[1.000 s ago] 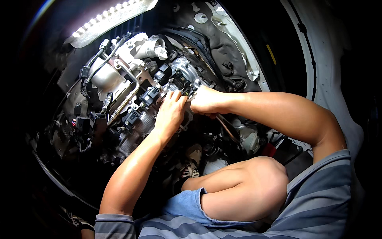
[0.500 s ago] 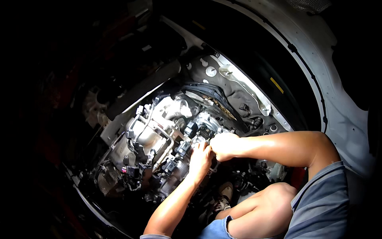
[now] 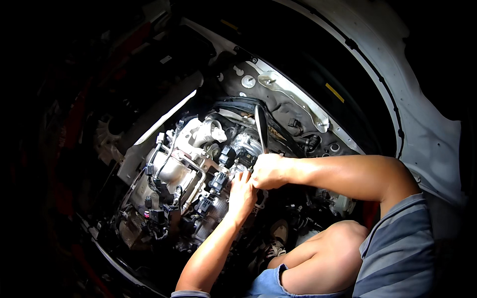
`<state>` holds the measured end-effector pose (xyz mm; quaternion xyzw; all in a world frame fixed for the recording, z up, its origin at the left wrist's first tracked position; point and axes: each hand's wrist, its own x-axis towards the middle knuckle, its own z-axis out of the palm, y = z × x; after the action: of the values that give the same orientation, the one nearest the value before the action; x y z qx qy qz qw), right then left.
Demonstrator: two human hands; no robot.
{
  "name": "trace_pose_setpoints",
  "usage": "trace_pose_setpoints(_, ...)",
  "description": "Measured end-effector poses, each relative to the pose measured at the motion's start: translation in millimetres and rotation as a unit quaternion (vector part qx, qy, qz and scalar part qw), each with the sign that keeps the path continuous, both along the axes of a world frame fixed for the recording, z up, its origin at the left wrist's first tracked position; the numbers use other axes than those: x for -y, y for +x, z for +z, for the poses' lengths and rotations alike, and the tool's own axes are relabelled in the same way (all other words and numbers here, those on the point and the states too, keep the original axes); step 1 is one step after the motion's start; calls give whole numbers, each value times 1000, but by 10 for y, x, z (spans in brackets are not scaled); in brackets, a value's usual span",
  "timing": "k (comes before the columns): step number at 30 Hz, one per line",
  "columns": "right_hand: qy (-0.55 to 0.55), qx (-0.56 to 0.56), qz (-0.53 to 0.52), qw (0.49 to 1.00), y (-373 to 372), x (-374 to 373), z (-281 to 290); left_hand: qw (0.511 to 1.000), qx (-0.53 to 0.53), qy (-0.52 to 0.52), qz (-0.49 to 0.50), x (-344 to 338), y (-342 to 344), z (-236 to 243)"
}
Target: The person works on a car engine by adjusting a work light, fitting engine components by hand, and tightening bolts with a ratchet wrench.
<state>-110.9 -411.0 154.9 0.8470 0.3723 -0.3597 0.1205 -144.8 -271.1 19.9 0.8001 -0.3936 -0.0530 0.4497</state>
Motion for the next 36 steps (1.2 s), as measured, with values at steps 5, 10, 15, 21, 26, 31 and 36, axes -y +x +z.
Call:
trace_pose_setpoints(5,16,-204,-660,723,-156,-14,-32,998,-40,-20,36,-47,-37,24)
trace_pose_setpoints(10,54,17,-98,994,-154,179,33,1000,-17,-8,3,10,-28,37)
trace_pose_setpoints(15,57,-179,-602,776,-148,75,-56,996,-44,-40,63,-17,-43,-19)
trace_pose_setpoints(21,-13,-18,-184,983,-165,39,149,998,-31,-43,26,9,-44,-8)
trace_pose_setpoints(26,-1,-39,-388,921,31,-161,40,994,-79,-54,47,-54,-49,-37)
trace_pose_setpoints(31,54,-123,-652,746,-235,-108,-55,995,-53,-49,68,-17,-34,-5)
trace_pose_setpoints(36,-43,-56,-113,991,78,-86,158,999,-8,12,37,-47,-18,1)
